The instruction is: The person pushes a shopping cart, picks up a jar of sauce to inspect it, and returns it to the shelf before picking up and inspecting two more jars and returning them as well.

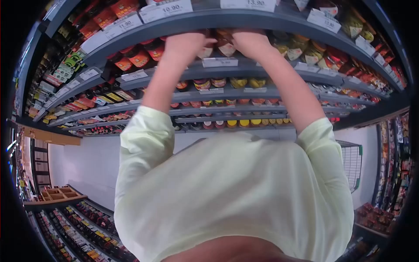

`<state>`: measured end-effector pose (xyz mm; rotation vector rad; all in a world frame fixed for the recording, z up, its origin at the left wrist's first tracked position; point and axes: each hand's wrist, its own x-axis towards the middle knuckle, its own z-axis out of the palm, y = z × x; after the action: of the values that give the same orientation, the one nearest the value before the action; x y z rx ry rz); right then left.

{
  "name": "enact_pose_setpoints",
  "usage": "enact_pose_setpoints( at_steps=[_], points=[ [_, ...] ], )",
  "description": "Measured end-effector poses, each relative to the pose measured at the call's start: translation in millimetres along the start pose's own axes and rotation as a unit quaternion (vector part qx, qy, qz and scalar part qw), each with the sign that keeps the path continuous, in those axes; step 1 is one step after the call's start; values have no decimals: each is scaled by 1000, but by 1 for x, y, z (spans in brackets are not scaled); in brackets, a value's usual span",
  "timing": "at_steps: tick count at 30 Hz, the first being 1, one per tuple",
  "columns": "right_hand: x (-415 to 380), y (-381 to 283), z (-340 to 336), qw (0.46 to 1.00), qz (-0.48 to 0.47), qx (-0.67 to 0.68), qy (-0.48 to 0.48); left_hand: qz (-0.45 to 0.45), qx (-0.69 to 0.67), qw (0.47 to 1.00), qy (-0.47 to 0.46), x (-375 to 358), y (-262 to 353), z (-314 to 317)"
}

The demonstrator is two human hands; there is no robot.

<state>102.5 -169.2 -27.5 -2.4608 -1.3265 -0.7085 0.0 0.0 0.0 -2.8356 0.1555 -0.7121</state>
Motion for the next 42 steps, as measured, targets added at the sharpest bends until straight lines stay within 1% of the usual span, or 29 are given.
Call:
enact_pose_setpoints(
  at_steps=[1, 2, 3, 4, 5, 6, 7, 8, 9, 12, 13, 14, 15, 16, 17, 19, 20, 21, 23, 24, 25, 27, 28, 29, 32, 33, 35, 38, 42],
  points=[
    [0, 4, 4, 1000, -12, -22, 7, -53, -45, 994, -79, -2, 12, -11],
    [-1, 6, 6, 1000, -7, -7, -6, -36, -26, 996, -78, -5, 25, -16],
    [1, 6, 0, 999, -25, -8, -22, -33, -32, 996, -82, -10, 40, -13],
    [5, 1, -5, 998, -6, -19, -67, 11, -51, 998, 26, -18, 46, -6],
    [5, 0, -8, 992, 12, -34, -117, 56, -74, 987, 134, -28, 55, 7],
    [-1, 5, 2, 999, -36, 11, 32, 51, -93, 978, 177, -36, 63, 17],
    [0, 5, 2, 998, -42, 13, 32, 47, -113, 968, 221, -43, 70, 24],
    [0, 5, 1, 998, -54, 2, 33, 24, -144, 963, 228, -52, 75, 27],
    [0, 4, 0, 997, -65, -9, 33, 20, -141, 963, 229, -61, 75, 31],
    [-1, 3, 0, 997, -57, -32, 30, -62, -189, 945, 258, -86, 71, 42],
    [-2, 1, 0, 997, -48, -53, 19, -65, -188, 945, 259, -93, 65, 46],
    [-3, -1, 1, 997, -51, -53, 20, -101, -168, 940, 280, -99, 59, 49],
    [-3, -3, 2, 995, -55, -59, 53, -137, -147, 932, 302, -105, 53, 52],
    [-3, -6, 1, 992, -57, -66, 87, -159, -139, 929, 305, -108, 48, 54],
    [-3, -12, 0, 992, -60, -65, 89, -159, -136, 928, 307, -109, 45, 55],
    [0, -34, -3, 999, 32, 31, 30, -214, -138, 916, 309, -110, 41, 55],
    [3, -42, -1, 996, 15, 50, 71, -224, -137, 921, 289, -110, 39, 57],
    [6, -50, 0, 996, 13, 49, 73, -224, -135, 920, 292, -108, 39, 56],
    [15, -62, 0, 992, -39, 90, 79, -234, -81, 929, 275, -100, 38, 53],
    [19, -68, 1, 984, -91, 91, 122, -228, -94, 936, 252, -99, 38, 56],
    [24, -72, 5, 984, -92, 88, 124, -228, -95, 935, 256, -97, 38, 58],
    [33, -79, 13, 982, -118, 111, 97, -235, -101, 939, 228, -95, 40, 61],
    [35, -84, 6, 990, -80, 112, 13, -234, -97, 944, 212, -95, 39, 64],
    [39, -85, 9, 990, -85, 112, 14, -236, -94, 943, 215, -94, 37, 64],
    [47, -82, 21, 979, -139, 80, 126, -238, -109, 942, 210, -91, 37, 65],
    [49, -81, 23, 979, -141, 81, 124, -242, -109, 941, 210, -89, 37, 65],
    [53, -80, 25, 987, -114, 84, 82, -239, -124, 939, 212, -86, 37, 66],
    [58, -76, 30, 986, -123, 84, 75, -240, -111, 942, 209, -84, 34, 68],
    [55, -77, 30, 985, -111, 100, 83, -242, -104, 946, 191, -83, 35, 64]
  ],
)
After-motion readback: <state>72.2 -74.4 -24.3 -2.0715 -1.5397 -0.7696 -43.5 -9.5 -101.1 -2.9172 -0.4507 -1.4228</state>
